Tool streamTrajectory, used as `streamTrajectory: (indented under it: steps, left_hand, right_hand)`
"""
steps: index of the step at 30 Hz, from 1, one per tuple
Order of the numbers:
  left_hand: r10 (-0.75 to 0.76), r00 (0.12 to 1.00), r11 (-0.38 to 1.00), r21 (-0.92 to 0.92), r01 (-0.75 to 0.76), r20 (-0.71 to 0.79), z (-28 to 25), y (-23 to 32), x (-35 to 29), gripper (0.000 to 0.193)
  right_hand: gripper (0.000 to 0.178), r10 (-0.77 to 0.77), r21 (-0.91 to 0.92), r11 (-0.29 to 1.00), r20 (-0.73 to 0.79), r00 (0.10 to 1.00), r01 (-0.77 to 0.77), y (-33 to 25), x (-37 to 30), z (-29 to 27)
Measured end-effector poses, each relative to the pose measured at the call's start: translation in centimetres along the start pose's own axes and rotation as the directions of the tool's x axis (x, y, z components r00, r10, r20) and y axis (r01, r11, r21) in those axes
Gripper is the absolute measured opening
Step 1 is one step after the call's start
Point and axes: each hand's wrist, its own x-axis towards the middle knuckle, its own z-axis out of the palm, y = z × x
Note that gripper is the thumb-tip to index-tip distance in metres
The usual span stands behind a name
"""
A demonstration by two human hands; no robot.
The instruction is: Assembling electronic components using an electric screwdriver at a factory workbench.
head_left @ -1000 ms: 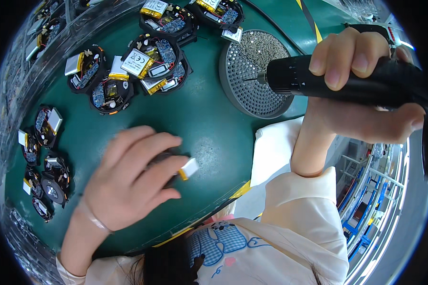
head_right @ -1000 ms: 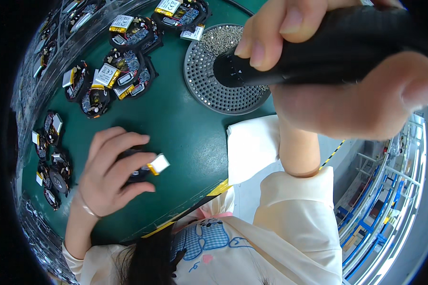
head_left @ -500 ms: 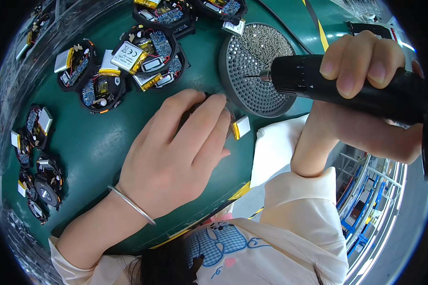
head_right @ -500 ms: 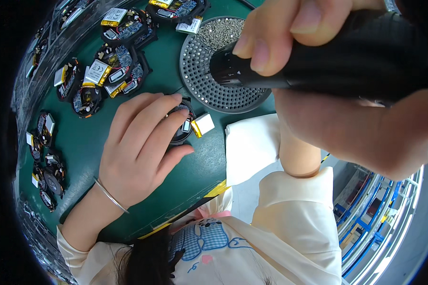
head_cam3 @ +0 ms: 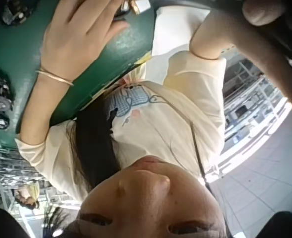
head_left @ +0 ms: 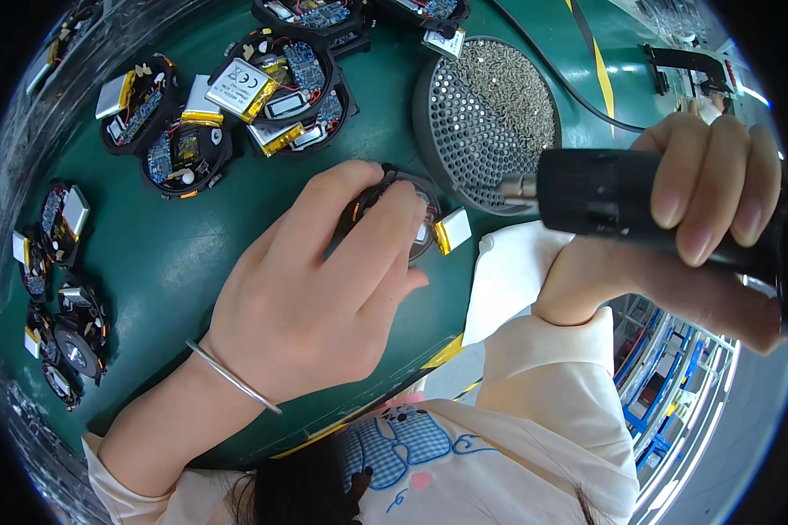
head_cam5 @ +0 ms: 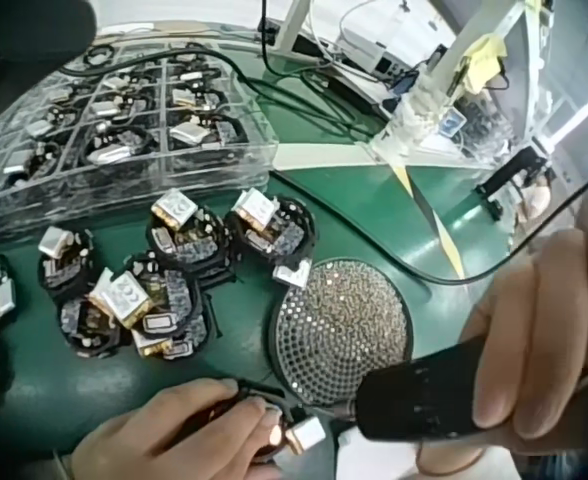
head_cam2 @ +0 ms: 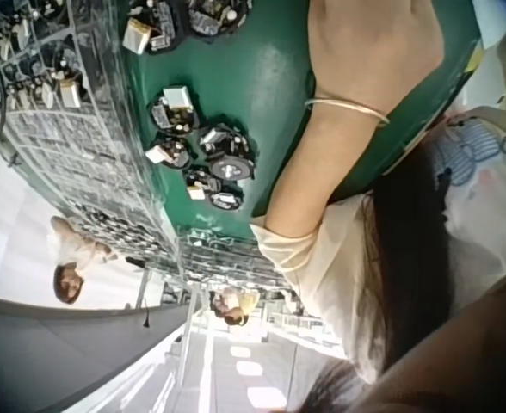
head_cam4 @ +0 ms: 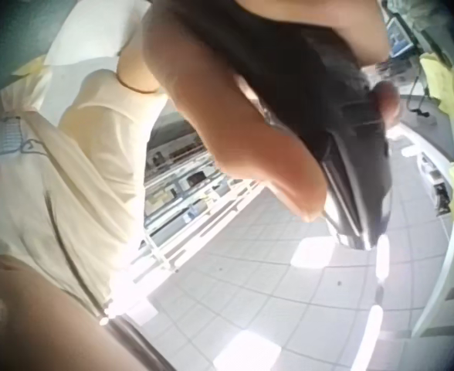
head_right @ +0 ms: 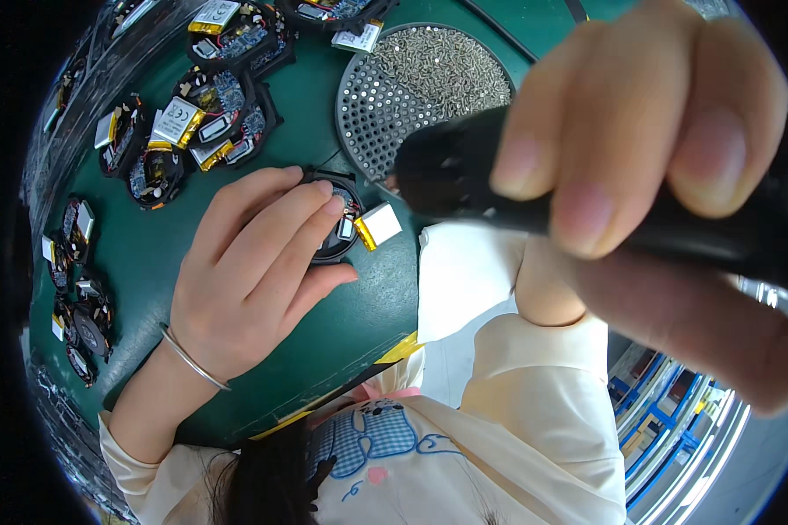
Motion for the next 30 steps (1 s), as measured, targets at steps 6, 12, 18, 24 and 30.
streamTrajectory:
  steps: [6, 12, 18, 24, 30]
  left_hand:
    - [-0.004, 1.0, 1.0, 0.019, 0.004, -0.018, 0.0, -0.1, 0.0, 0.048]
    - [-0.011, 1.0, 0.999, 0.051, 0.011, -0.014, 0.0, 0.0, 0.0, 0.049]
    - [0.007, 0.999, 0.999, 0.049, -0.004, -0.048, 0.2, 0.0, -0.1, 0.05]
    - [-0.009, 1.0, 0.999, 0.039, 0.01, -0.022, 0.1, 0.0, 0.0, 0.051]
    - [-0.007, 0.999, 0.999, 0.035, 0.008, -0.041, 0.2, 0.0, 0.2, 0.05]
  right_hand:
    - [0.029, -0.02, 0.072, 0.997, 0.033, 0.999, 0.018, 0.8, -0.4, 1.1]
    - [0.029, -0.035, 0.101, 0.994, 0.039, 0.999, 0.031, 1.1, -0.5, 1.7]
    - [0.028, -0.045, 0.121, 0.992, 0.046, 0.998, 0.039, 1.3, -0.5, 2.1]
    - [0.028, -0.046, 0.149, 0.988, 0.04, 0.998, 0.04, 1.3, -0.6, 2.3]
    - [0.028, -0.037, 0.184, 0.982, 0.019, 0.999, 0.033, 1.1, -0.6, 2.2]
